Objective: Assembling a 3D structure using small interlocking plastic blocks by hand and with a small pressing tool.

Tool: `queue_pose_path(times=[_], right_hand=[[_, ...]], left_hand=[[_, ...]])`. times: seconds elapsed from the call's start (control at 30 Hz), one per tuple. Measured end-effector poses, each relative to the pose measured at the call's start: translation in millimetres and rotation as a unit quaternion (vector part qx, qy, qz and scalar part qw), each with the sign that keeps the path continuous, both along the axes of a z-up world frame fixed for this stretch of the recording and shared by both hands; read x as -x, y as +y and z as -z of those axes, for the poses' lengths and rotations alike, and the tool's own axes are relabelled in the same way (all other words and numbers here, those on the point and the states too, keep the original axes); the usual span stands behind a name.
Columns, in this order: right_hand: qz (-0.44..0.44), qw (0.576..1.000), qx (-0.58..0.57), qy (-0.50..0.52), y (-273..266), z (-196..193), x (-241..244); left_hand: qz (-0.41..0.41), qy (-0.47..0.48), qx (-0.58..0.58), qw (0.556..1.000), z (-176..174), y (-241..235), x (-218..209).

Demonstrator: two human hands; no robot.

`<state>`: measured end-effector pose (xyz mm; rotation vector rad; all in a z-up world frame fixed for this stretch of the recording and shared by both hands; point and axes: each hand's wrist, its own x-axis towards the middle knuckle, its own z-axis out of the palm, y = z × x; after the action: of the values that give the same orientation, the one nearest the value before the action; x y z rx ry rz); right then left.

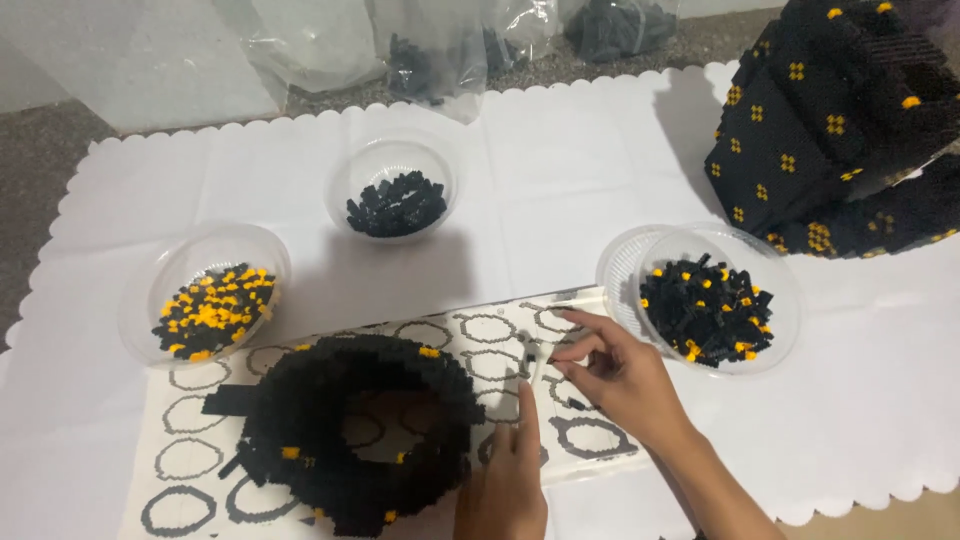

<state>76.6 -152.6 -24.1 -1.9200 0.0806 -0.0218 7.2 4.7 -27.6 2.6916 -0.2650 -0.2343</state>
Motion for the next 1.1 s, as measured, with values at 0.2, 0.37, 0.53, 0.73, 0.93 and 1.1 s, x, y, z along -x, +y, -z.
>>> queue_pose_path(times=[0.2, 0.37, 0.53, 0.73, 0.93, 1.1], right_hand=[[0.004, 1.0, -0.001, 0.004, -1.3, 0.0, -1.1], [-0.004, 1.0, 0.0, 0.008, -1.6, -3.7, -1.6], [-0.001, 1.0, -0.004, 0.017, 0.3, -9.0, -2.7], [-0.011, 1.0, 0.0, 0.004, -2.6, -0.9, -3.7], [-0.012, 1.0, -0.007, 0.003, -1.3, -2.3, -2.9], [-0.007, 1.0, -0.004, 0.023, -3.2, -1.5, -2.5]], left_hand=[[0.001, 0.106, 0.011, 0.994, -0.3, -0.1, -5.0], [0.012, 0.166, 0.004, 0.986, -11.7, -0.2, -10.2], [0.001, 0.322, -0.004, 0.947, -15.8, -2.7, -19.3], [-0.02, 0.313, 0.004, 0.95, -19.6, 3.8, -20.1], [-0.033, 0.346, 0.011, 0.938, -31.3, 2.0, -22.2], [-0.03, 0.238, 0.014, 0.971, -6.0, -0.2, -10.0]])
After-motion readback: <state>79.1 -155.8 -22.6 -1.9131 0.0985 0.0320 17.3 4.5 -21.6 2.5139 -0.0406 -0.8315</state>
